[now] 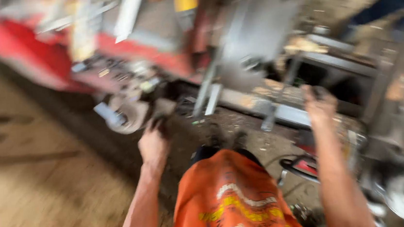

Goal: A person operates a manual lathe, using a file to finish a rotating part and then adjusting the chuck and tool post to reposition the workpiece.

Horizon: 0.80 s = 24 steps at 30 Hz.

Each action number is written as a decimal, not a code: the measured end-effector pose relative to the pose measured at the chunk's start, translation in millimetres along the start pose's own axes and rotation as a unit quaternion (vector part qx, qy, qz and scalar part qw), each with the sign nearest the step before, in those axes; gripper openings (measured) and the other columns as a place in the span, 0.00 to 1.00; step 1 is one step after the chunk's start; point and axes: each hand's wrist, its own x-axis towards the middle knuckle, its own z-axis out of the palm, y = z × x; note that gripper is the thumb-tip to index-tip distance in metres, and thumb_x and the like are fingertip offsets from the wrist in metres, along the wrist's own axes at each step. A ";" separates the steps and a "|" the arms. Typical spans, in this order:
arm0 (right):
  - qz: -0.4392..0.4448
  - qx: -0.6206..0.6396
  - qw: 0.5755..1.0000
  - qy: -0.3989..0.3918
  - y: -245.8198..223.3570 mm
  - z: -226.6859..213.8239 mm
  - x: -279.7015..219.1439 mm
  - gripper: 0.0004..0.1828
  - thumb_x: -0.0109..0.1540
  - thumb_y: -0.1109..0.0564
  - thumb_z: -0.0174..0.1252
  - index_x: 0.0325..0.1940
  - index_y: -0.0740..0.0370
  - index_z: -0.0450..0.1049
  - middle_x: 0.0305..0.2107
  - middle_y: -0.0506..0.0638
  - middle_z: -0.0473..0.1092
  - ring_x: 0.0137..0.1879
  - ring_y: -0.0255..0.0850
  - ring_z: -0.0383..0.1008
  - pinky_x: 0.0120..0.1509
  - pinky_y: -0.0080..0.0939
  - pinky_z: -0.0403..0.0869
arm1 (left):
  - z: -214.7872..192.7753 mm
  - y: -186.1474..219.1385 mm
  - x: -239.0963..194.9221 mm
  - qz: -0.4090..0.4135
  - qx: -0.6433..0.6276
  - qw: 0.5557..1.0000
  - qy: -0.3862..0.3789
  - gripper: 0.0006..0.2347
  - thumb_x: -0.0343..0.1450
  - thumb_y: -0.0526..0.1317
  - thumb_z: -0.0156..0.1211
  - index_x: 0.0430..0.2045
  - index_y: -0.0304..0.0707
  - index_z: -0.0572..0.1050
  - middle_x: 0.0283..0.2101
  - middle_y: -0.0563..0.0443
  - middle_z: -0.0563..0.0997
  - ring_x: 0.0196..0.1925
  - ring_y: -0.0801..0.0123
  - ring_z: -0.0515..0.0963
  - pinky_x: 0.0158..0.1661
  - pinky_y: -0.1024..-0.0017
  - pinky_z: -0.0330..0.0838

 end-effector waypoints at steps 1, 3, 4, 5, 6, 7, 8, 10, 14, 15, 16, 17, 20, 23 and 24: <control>0.011 -0.010 0.999 0.033 -0.4 -10.8 3.9 0.25 0.69 0.38 0.70 0.51 0.63 0.79 0.38 0.61 0.77 0.41 0.50 0.79 0.38 0.50 0.78 | 12.8 9.0 -0.4 0.031 -0.015 0.999 -0.010 0.18 0.63 0.43 0.70 0.48 0.50 0.81 0.56 0.54 0.79 0.48 0.53 0.84 0.47 0.58 0.83; 0.003 0.021 1.000 -0.004 -5.9 4.6 3.5 0.21 0.66 0.43 0.69 0.47 0.65 0.80 0.35 0.60 0.78 0.42 0.47 0.79 0.45 0.47 0.76 | 27.6 -4.4 -7.6 -0.001 0.031 0.997 0.071 0.17 0.69 0.42 0.61 0.55 0.60 0.79 0.48 0.53 0.79 0.48 0.56 0.83 0.41 0.58 0.84; 0.011 0.018 1.000 0.005 -22.0 0.4 -10.2 0.21 0.66 0.43 0.69 0.47 0.65 0.80 0.35 0.60 0.78 0.42 0.47 0.79 0.45 0.47 0.76 | 26.3 1.3 -8.2 0.009 0.028 0.997 0.065 0.17 0.69 0.42 0.61 0.55 0.60 0.79 0.48 0.53 0.79 0.48 0.56 0.83 0.41 0.58 0.84; -0.011 0.025 1.000 0.012 -39.6 -2.9 -24.8 0.17 0.65 0.46 0.70 0.45 0.63 0.81 0.33 0.58 0.78 0.39 0.46 0.79 0.44 0.45 0.77 | 23.6 5.6 -9.2 0.021 0.047 0.998 0.033 0.22 0.67 0.43 0.61 0.58 0.60 0.75 0.51 0.53 0.79 0.50 0.57 0.83 0.44 0.58 0.84; -0.039 0.039 0.998 0.019 -64.2 1.6 -32.7 0.14 0.64 0.48 0.72 0.42 0.61 0.81 0.30 0.56 0.77 0.36 0.45 0.79 0.42 0.44 0.77 | 17.8 8.4 -2.1 0.032 0.068 0.997 0.010 0.26 0.64 0.43 0.61 0.62 0.59 0.72 0.54 0.54 0.78 0.52 0.58 0.82 0.46 0.58 0.83; -0.037 0.043 0.998 0.028 -60.8 13.2 -25.6 0.14 0.64 0.48 0.72 0.42 0.61 0.81 0.30 0.56 0.77 0.36 0.45 0.79 0.42 0.44 0.77 | 13.7 9.8 -2.8 0.041 0.067 0.997 0.014 0.26 0.64 0.43 0.61 0.62 0.59 0.72 0.54 0.54 0.78 0.52 0.58 0.82 0.46 0.58 0.83; -0.028 0.022 0.999 0.028 -56.0 22.4 -17.2 0.16 0.62 0.47 0.73 0.42 0.60 0.82 0.30 0.57 0.78 0.38 0.48 0.80 0.43 0.45 0.77 | 11.1 13.2 -4.4 0.041 0.049 0.998 0.025 0.24 0.66 0.44 0.60 0.60 0.59 0.72 0.51 0.53 0.78 0.50 0.58 0.83 0.45 0.57 0.83; -0.015 0.002 0.999 0.036 -44.3 39.6 3.8 0.17 0.59 0.46 0.73 0.42 0.60 0.82 0.30 0.57 0.78 0.40 0.51 0.81 0.43 0.47 0.77 | 27.1 20.4 -14.2 0.050 0.029 0.998 0.035 0.21 0.68 0.45 0.58 0.58 0.58 0.72 0.47 0.52 0.78 0.49 0.57 0.83 0.44 0.57 0.83; 0.061 -0.021 0.998 0.001 -27.4 54.4 45.2 0.22 0.58 0.39 0.70 0.46 0.55 0.81 0.34 0.53 0.80 0.47 0.50 0.81 0.50 0.49 0.77 | 57.1 95.0 -44.7 0.030 -0.108 0.992 -0.049 0.10 0.67 0.54 0.64 0.34 0.55 0.79 0.32 0.51 0.81 0.41 0.53 0.84 0.38 0.53 0.82; 0.067 -0.012 0.998 -0.003 -27.1 55.0 55.5 0.23 0.57 0.39 0.71 0.47 0.56 0.81 0.35 0.54 0.80 0.47 0.50 0.81 0.49 0.48 0.77 | 55.1 128.4 -50.7 0.020 -0.180 0.970 -0.163 0.11 0.66 0.55 0.64 0.30 0.54 0.82 0.33 0.43 0.84 0.44 0.46 0.84 0.42 0.46 0.83; 0.064 -0.010 0.998 0.003 -25.4 52.4 61.9 0.23 0.57 0.39 0.71 0.47 0.56 0.81 0.35 0.54 0.80 0.47 0.50 0.81 0.49 0.48 0.77 | 54.9 167.3 -46.2 0.025 -0.182 0.970 -0.159 0.11 0.66 0.55 0.64 0.30 0.54 0.82 0.33 0.43 0.84 0.44 0.46 0.84 0.42 0.46 0.83; 0.073 -0.002 0.997 -0.008 -23.5 50.1 68.1 0.25 0.57 0.38 0.72 0.48 0.56 0.81 0.36 0.54 0.80 0.48 0.50 0.81 0.49 0.48 0.78 | 54.6 205.8 -42.2 0.106 -0.203 0.961 -0.155 0.09 0.70 0.51 0.60 0.34 0.52 0.81 0.35 0.48 0.83 0.43 0.52 0.85 0.39 0.55 0.84; 0.092 0.010 0.995 -0.041 -14.2 48.9 72.7 0.28 0.56 0.36 0.73 0.50 0.57 0.81 0.37 0.56 0.79 0.48 0.50 0.81 0.49 0.47 0.78 | 86.3 293.4 -21.5 0.174 -0.242 0.944 -0.142 0.09 0.75 0.45 0.55 0.43 0.46 0.77 0.41 0.48 0.81 0.44 0.53 0.85 0.39 0.58 0.84; 0.097 0.017 0.993 -0.071 -3.0 51.8 82.2 0.27 0.57 0.35 0.72 0.50 0.54 0.81 0.39 0.55 0.79 0.49 0.50 0.81 0.50 0.47 0.79 | 109.1 358.3 20.3 0.158 -0.208 0.953 -0.153 0.12 0.78 0.44 0.49 0.51 0.39 0.71 0.48 0.39 0.78 0.51 0.50 0.83 0.46 0.58 0.83; 0.098 0.016 0.992 -0.083 4.4 53.4 82.0 0.24 0.58 0.35 0.70 0.50 0.51 0.82 0.39 0.55 0.80 0.50 0.49 0.81 0.50 0.46 0.79 | 113.1 375.6 32.4 0.149 -0.150 0.961 -0.179 0.15 0.79 0.45 0.45 0.56 0.37 0.69 0.52 0.36 0.77 0.55 0.54 0.82 0.51 0.62 0.83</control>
